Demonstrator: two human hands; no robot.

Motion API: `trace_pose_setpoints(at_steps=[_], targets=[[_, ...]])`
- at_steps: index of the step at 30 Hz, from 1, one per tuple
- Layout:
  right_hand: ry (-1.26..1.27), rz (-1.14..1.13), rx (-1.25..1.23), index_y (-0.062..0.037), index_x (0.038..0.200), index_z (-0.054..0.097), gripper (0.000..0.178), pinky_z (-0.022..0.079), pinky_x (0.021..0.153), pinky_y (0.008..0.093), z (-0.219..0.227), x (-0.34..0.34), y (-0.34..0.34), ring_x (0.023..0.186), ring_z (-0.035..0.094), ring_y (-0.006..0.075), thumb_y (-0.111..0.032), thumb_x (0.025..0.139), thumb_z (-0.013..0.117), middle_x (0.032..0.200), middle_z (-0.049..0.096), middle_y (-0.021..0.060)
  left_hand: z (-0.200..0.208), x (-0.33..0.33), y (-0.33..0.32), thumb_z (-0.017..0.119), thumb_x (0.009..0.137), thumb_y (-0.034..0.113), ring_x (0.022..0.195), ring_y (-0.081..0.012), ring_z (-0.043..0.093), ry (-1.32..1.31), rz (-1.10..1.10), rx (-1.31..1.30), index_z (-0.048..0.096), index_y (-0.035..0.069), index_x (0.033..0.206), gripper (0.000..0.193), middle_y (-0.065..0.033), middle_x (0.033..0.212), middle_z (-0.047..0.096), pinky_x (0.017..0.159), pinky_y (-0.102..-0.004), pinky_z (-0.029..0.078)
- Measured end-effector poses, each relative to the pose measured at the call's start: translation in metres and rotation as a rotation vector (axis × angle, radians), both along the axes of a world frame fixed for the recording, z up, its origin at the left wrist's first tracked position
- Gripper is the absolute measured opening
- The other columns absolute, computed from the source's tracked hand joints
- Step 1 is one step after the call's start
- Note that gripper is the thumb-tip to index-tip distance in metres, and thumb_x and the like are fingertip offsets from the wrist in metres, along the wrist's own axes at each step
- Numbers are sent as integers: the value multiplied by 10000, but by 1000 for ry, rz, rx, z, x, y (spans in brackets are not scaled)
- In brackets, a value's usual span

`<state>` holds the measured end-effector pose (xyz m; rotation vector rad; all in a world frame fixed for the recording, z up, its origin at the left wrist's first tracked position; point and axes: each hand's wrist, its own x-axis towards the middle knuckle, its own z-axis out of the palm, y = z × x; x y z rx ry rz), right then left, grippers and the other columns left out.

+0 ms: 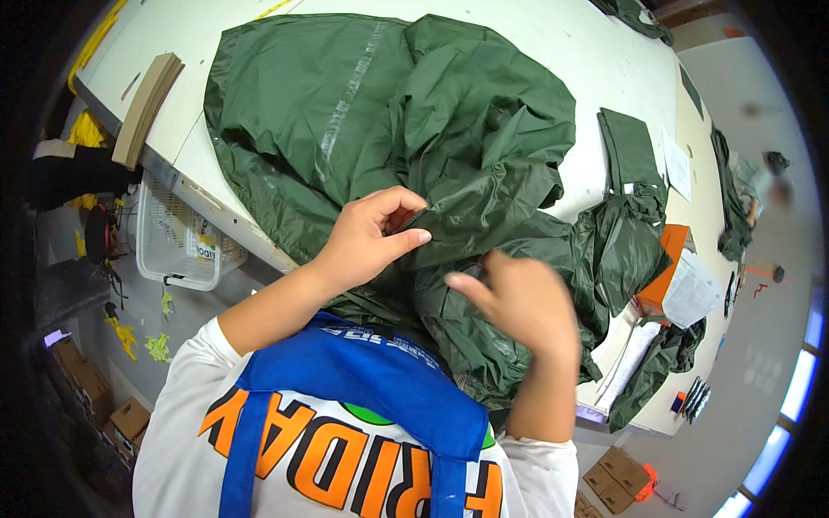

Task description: The person folds a large green fabric item on a white table, smoothing and aligning edges before folding it into a compact rectangle. The folded item is placed into a white plastic basket. The person then retrieves another green fabric item from the basket and begins folding it.

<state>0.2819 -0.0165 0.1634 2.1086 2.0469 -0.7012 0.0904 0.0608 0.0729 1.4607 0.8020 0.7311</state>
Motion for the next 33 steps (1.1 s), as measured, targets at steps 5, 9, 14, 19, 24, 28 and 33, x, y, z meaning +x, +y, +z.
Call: trace_pose_setpoints(at_steps=[5,9,14,19,24,28,33], targets=[[401,155,599,-86,1164,585,547,412,918,396,35,-6,40,1070,570,291,-150,655,776,999,644,101,9,0,-13,710,717,-46,635,-137,513,-112,207,267,631,21,879,192,-42,741,538,576,-255,417],[135,379,605,-132,997,598,386,288,1045,451,17,-14,49,1047,551,247,-86,636,727,857,590,14,4,-9,-13,680,658,-80,640,-238,535,-109,355,706,586,45,774,195,-77,784,509,551,-304,448],[229,363,801,-116,857,619,280,416,807,389,-10,-14,28,785,549,225,-30,610,722,831,548,30,-2,-12,-12,692,631,-136,617,-213,503,-191,348,920,552,37,751,253,-63,748,479,523,-291,415],[523,293,538,-144,1067,678,484,434,655,309,-8,-20,25,789,539,208,6,611,746,1054,560,66,3,-14,-18,719,668,-35,630,-202,528,-177,279,875,548,51,739,205,-60,770,500,519,-293,439],[570,297,517,-43,870,646,185,433,922,384,-8,-3,36,1086,545,303,20,697,655,1147,598,105,-16,-50,-15,739,741,72,953,-286,583,12,119,538,611,44,1018,307,-128,1014,592,829,-355,477],[1005,-39,627,-22,956,555,167,332,1067,495,-20,56,46,968,596,237,-156,936,458,850,610,97,-101,-129,4,746,753,255,1226,-363,389,882,674,427,403,32,1309,691,-225,1317,381,1046,-426,331],[1132,-432,955,-7,1143,509,253,492,865,368,14,184,63,897,558,160,-202,1000,436,952,536,73,-146,-182,27,765,734,293,1241,-397,386,734,835,110,260,-20,1385,881,-273,1319,380,1032,-417,359]])
